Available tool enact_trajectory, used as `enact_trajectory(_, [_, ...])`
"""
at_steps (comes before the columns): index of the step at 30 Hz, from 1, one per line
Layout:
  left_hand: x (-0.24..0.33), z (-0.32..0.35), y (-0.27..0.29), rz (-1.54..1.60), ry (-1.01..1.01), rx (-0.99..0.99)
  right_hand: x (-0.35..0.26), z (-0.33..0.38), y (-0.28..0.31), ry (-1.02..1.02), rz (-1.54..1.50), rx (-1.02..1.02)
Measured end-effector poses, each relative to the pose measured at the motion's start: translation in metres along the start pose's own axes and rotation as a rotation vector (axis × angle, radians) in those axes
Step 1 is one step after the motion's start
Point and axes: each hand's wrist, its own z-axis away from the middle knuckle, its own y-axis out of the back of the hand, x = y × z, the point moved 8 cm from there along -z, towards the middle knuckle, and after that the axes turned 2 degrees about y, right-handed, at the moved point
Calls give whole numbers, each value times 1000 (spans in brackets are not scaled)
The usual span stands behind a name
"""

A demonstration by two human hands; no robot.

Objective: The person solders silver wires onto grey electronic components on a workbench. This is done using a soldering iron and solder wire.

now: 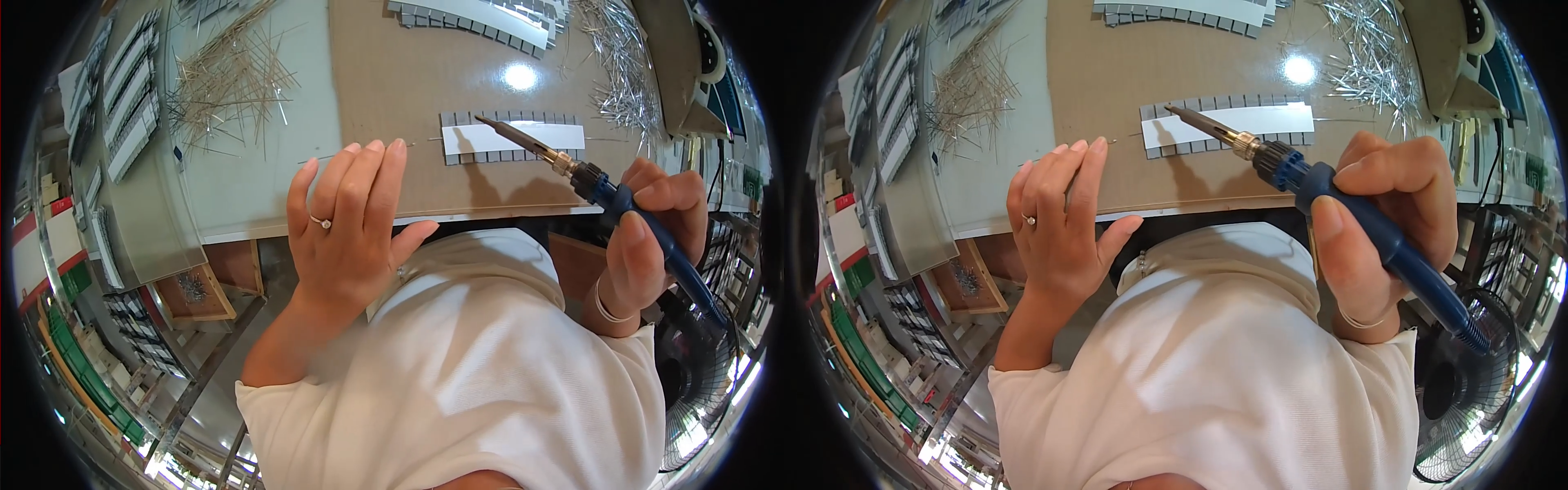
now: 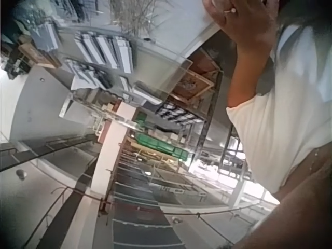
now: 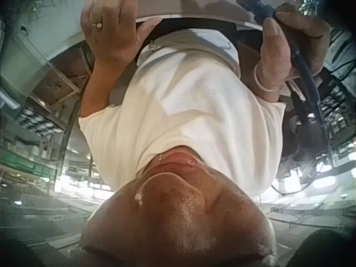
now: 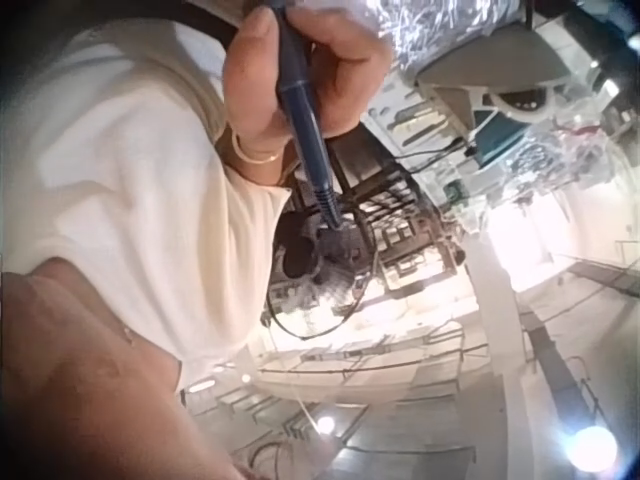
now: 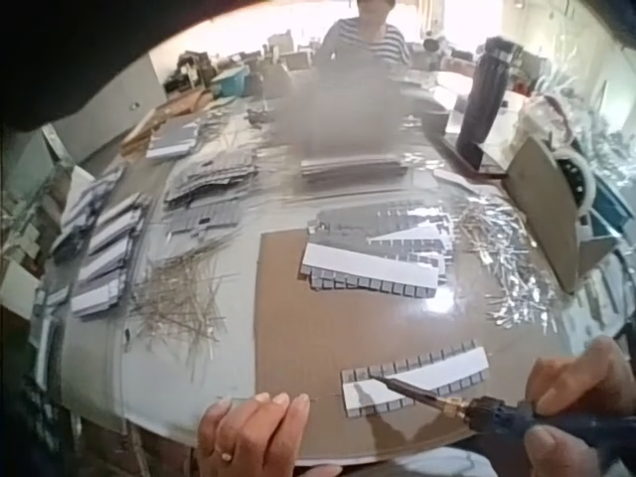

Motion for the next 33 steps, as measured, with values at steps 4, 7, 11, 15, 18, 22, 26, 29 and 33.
enact_trajectory(4, [0,2,-5,-5,3,-8,6,1,-1,18,-38,23])
enact_trajectory(7, [0,-4,-2,23,7,-46,6,-1,3,3,-149,65])
enact_trajectory(11, [2,-1,1,35,-5,-13,3,1,3,-1,-148,67])
enact_trajectory(15, [-4,6,0,152,82,-35,-1,4,8,0,-78,50])
enact_trajectory(18, [-5,4,0,171,84,-64,1,5,10,-9,-70,39])
enact_trajectory(22, [-6,1,0,211,90,-120,3,6,11,-6,-123,57])
enact_trajectory(26, [-4,-5,0,207,69,-170,7,7,7,-33,-138,52])
enact_trajectory(29, [-3,-8,-2,203,73,-159,8,6,3,-21,-168,16])
enact_trajectory(33, [-3,-7,-2,194,57,-106,6,5,-2,-16,-117,-40])
